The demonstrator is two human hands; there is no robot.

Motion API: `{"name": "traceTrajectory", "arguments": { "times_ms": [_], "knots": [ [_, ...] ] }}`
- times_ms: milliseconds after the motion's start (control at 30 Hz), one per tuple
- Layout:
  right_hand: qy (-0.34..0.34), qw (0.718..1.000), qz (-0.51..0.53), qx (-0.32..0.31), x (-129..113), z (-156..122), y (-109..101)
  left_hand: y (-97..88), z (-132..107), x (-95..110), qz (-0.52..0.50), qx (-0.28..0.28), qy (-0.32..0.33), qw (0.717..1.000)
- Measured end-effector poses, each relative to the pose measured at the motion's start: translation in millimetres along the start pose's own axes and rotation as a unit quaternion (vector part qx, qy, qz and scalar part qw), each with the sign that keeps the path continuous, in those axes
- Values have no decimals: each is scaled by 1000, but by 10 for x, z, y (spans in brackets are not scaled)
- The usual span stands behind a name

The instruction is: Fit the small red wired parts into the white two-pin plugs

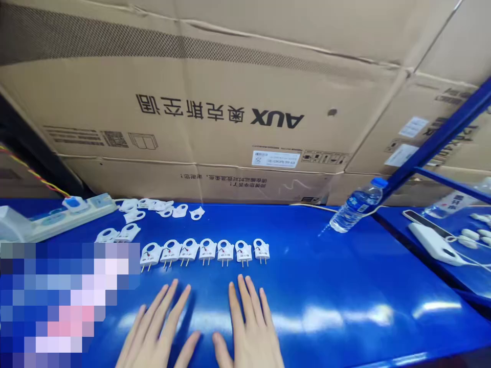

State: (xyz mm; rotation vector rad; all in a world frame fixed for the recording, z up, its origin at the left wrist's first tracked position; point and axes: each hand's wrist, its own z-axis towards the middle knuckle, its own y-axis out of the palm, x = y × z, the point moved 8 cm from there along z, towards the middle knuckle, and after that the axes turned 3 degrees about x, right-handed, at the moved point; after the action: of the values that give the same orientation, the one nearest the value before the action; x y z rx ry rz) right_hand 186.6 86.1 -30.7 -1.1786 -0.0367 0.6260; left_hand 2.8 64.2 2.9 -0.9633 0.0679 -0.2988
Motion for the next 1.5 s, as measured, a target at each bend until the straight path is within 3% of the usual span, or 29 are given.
{"name": "traceTrajectory", "arguments": {
  "times_ms": [133,400,833,1033,1100,1167,1267,1300,1367,1433,1500],
  "knots": [
    [12,999,11,-29,-146,112,-78,152,-49,-54,13,-10,8,1000],
    [102,989,41,-94,-302,243,-317,21,28,96,-25,-13,-60,998],
    [126,987,46,-94,-365,309,-448,-93,158,163,-40,-70,-94,992],
    [123,986,74,-82,-339,289,-486,-159,210,77,-152,-70,-179,970],
    [146,978,144,-47,-285,260,-524,-218,209,-11,-250,-49,-246,935],
    [211,945,249,26,-161,211,-583,-271,184,-86,-382,-11,-322,866],
    [296,843,426,144,0,130,-608,-286,166,-63,-564,32,-376,735],
    [302,811,475,160,9,132,-589,-295,168,-50,-583,44,-379,717],
    [289,778,540,143,-36,185,-521,-254,163,-16,-632,55,-386,669],
    [266,783,555,90,-115,250,-445,-190,145,-5,-671,71,-392,625],
    [245,789,560,59,-169,285,-402,-128,133,1,-693,80,-391,600]
  ]
}}
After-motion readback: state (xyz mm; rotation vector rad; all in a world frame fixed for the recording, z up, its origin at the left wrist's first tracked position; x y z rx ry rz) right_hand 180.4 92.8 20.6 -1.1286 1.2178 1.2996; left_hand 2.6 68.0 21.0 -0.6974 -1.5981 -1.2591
